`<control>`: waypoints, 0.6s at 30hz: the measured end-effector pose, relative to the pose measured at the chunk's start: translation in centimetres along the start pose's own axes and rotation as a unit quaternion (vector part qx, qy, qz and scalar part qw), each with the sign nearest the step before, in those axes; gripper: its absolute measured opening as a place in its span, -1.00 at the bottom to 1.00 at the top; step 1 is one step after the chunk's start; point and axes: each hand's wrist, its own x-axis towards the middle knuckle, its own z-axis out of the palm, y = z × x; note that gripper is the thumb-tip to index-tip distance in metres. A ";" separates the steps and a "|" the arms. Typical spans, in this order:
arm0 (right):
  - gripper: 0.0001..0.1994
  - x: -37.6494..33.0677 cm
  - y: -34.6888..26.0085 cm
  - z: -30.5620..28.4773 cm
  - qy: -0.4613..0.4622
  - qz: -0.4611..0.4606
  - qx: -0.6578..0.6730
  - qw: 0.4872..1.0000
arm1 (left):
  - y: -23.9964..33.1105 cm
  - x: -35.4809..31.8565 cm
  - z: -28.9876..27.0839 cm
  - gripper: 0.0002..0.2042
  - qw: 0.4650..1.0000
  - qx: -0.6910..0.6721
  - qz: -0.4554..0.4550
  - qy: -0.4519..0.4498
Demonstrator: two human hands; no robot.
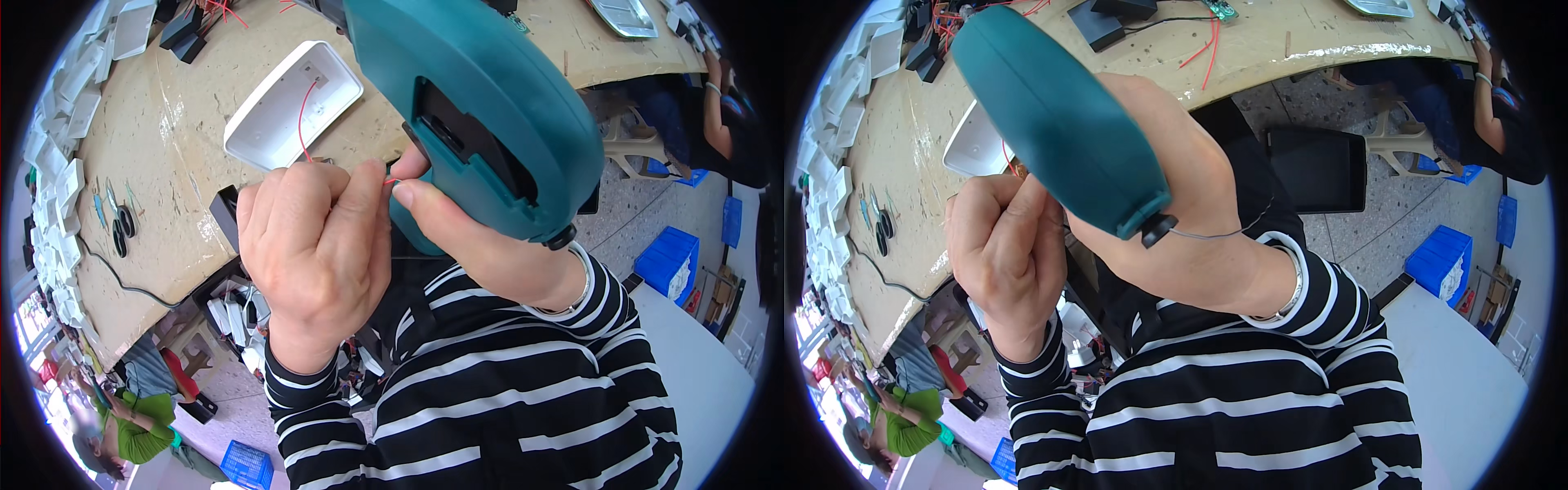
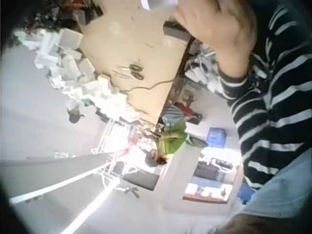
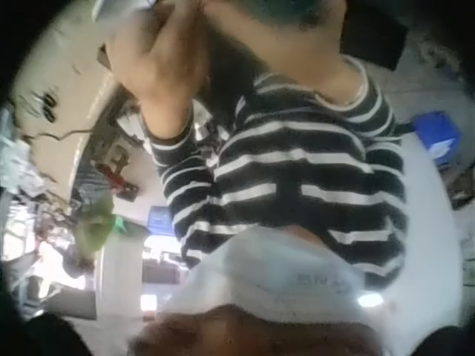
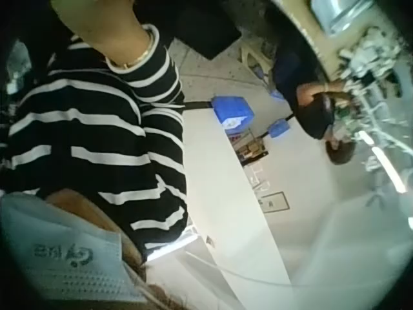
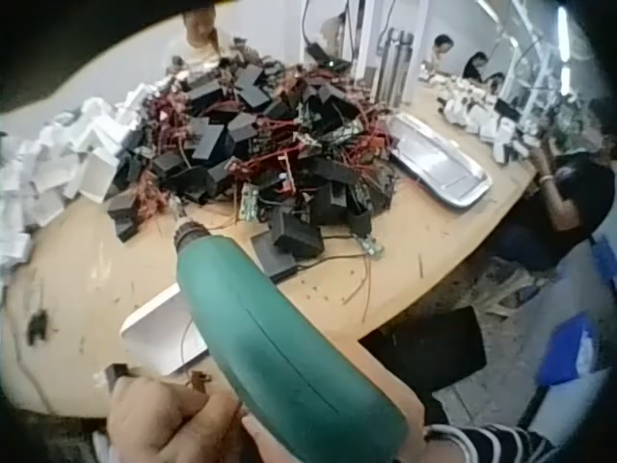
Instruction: Soldering wires and electronic components into plastic housings at a manual workstation.
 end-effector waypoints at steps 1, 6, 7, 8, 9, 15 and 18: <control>-0.82 -0.1 0.1 0.1 0.000 0.000 -0.002 1.000 | 0.0 0.0 0.0 -0.74 1.000 -0.002 0.002 -0.001; -0.80 -0.1 0.6 0.3 0.001 -0.004 -0.009 1.000 | -0.2 -0.1 0.0 -0.74 1.000 -0.018 0.009 -0.007; -0.80 -0.2 0.7 0.3 0.001 -0.004 -0.010 1.000 | -0.2 -0.2 0.0 -0.74 1.000 -0.024 0.008 -0.017; -0.80 -0.1 0.9 0.3 0.002 -0.005 -0.010 1.000 | -0.3 -0.2 -0.1 -0.74 1.000 -0.024 0.008 -0.017; -0.73 0.0 1.1 0.3 0.004 -0.016 -0.012 1.000 | -0.4 -0.3 -0.1 -0.73 0.999 -0.031 0.010 -0.019; -0.58 0.1 0.5 -0.1 -0.011 0.013 0.020 1.000 | -1.1 -1.1 -0.1 -0.70 0.994 -0.109 -0.011 0.007; -0.58 0.2 0.2 -0.7 -0.042 0.032 -0.011 0.999 | -1.2 -1.7 0.0 -0.72 0.988 -0.145 -0.053 0.010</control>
